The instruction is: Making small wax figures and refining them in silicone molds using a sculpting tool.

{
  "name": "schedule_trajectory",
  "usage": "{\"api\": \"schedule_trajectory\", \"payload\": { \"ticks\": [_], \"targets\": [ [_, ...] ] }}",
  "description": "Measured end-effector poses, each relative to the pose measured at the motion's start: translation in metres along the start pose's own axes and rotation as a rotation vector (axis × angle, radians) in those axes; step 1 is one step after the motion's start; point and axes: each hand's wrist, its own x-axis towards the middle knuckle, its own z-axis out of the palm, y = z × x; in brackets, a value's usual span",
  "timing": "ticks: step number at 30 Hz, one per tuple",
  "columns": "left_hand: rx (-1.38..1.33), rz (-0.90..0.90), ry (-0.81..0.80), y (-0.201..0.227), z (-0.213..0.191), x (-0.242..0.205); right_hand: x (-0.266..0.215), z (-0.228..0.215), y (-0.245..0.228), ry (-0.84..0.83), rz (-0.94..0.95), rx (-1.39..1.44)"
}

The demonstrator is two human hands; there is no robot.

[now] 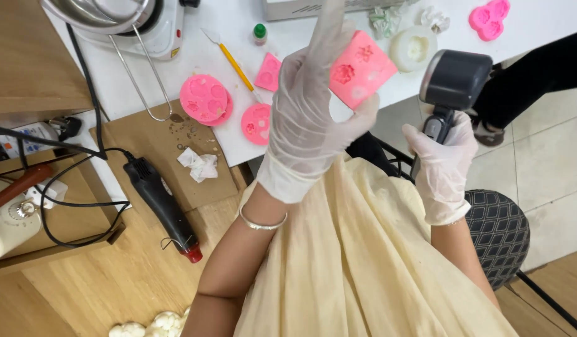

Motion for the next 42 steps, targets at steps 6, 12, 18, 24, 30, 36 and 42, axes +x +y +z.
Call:
{"api": "schedule_trajectory", "payload": {
  "ticks": [6, 12, 18, 24, 30, 36, 42],
  "targets": [
    [-0.060, -0.066, -0.038, 0.040, -0.051, 0.000, -0.036, 0.007, -0.056, -0.094, -0.112, -0.012],
    [-0.056, -0.072, -0.029, 0.048, -0.071, 0.000, -0.060, 0.017, -0.090, -0.116, -0.389, -0.368],
    [-0.093, -0.071, -0.036, 0.043, -0.085, 0.015, -0.056, 0.010, -0.082, -0.132, -0.540, -0.720],
    [-0.766, -0.332, 0.044, 0.049, -0.078, 0.013, -0.051, 0.001, -0.065, -0.141, -0.685, -1.065],
    [-0.737, -0.376, -0.006, 0.053, -0.078, 0.013, -0.052, 0.000, -0.060, -0.184, -0.650, -0.730],
    [-0.863, -0.428, 0.024, 0.053, -0.070, 0.018, -0.046, -0.007, -0.050, -0.187, -0.719, -0.707],
    [-0.696, -0.406, 0.069, 0.042, -0.063, 0.013, -0.044, -0.003, -0.049, -0.188, -0.721, -0.712]
  ]
}}
